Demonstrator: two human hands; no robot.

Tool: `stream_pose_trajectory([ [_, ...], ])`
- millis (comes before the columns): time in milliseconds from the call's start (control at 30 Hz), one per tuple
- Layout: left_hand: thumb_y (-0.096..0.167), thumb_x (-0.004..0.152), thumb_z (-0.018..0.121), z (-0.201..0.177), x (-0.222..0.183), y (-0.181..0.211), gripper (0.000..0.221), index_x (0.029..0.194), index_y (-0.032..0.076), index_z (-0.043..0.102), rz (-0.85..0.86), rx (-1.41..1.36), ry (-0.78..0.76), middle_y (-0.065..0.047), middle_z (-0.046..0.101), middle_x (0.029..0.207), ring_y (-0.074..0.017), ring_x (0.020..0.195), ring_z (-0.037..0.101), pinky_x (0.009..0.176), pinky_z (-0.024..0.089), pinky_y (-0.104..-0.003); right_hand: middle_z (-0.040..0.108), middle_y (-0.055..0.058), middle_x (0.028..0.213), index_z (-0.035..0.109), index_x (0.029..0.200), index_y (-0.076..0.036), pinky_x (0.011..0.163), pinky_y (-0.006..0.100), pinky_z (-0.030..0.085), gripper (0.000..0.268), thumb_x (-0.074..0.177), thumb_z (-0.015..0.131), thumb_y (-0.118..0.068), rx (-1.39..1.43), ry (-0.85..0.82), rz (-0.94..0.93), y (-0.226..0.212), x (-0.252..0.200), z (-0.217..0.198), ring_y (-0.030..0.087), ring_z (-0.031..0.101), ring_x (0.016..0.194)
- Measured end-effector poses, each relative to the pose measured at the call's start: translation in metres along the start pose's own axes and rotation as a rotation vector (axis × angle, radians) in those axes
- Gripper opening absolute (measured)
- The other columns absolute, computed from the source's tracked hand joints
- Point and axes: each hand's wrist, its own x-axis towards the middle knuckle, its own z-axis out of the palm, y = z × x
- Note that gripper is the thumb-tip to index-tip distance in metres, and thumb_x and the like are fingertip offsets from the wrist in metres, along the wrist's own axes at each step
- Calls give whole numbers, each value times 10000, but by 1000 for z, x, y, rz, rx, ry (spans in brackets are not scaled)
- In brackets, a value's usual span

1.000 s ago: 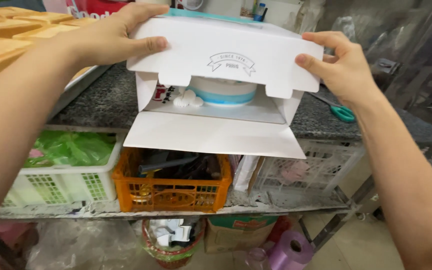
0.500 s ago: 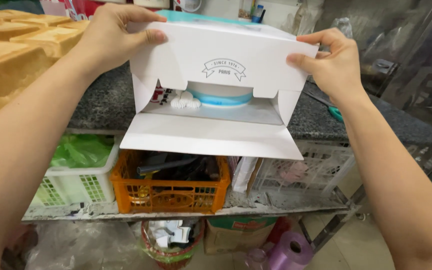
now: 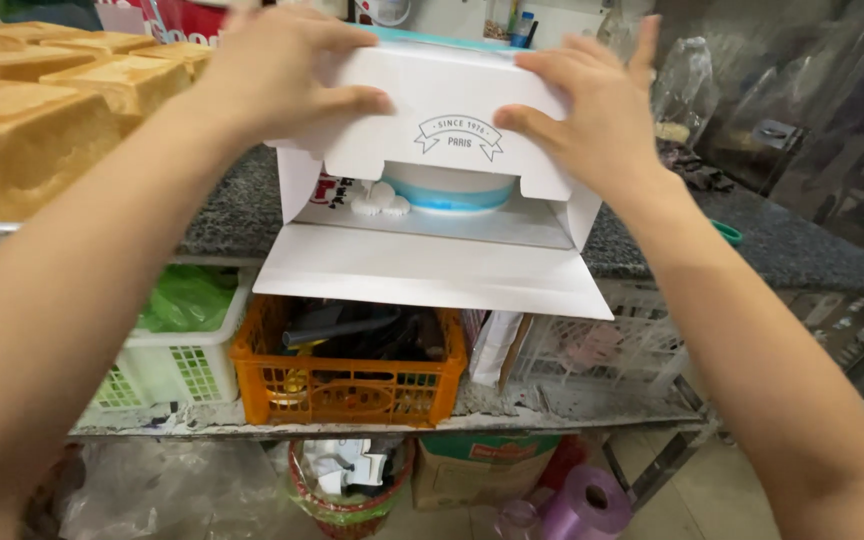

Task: The person assembles a cardboard cake box, places a cake inside, secures the box closed, and ties a ribbon around it, using scissors to trim the ribbon.

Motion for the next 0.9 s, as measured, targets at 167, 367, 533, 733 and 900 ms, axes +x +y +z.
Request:
stream_pose_trajectory([
  [167,566,858,824,13,9,-1,549,1213,150,778,-108,-148,-94,-155,756,999,-370,898,687,830,507,-492,709,107,1222,710,1257,-71,1282,549,106,507,988,768,-497,224,-50,159,2,3,19,262,628,1174],
  [367,518,905,814,15,10,0,432,1161,170,807,-161,-192,-65,-140,753,892,-333,842,694,804,534,-448,715,86,1171,751,1177,-87,1083,442,195,407,947,819,-416,205,33,201,-6,1,22,222,585,1131],
  [533,467,937,822,20,11,-5,339,1107,173,830,-136,-198,-23,-113,749,810,-303,751,696,764,540,-423,716,62,1153,769,1152,-108,1028,415,200,389,933,837,-422,199,59,199,-1,2,27,204,570,1109],
  [733,440,918,841,21,10,-5,320,1085,167,831,-152,-233,6,-107,738,790,-287,716,693,684,538,-409,723,47,1123,771,1089,-121,989,401,215,363,891,857,-414,194,72,244,0,6,31,183,585,1067],
  [900,417,940,846,27,8,-7,274,1076,180,840,-132,-227,49,-89,746,798,-262,713,698,715,542,-402,722,59,1122,772,1052,-113,970,406,215,316,895,864,-371,190,91,234,3,7,35,197,589,1061],
])
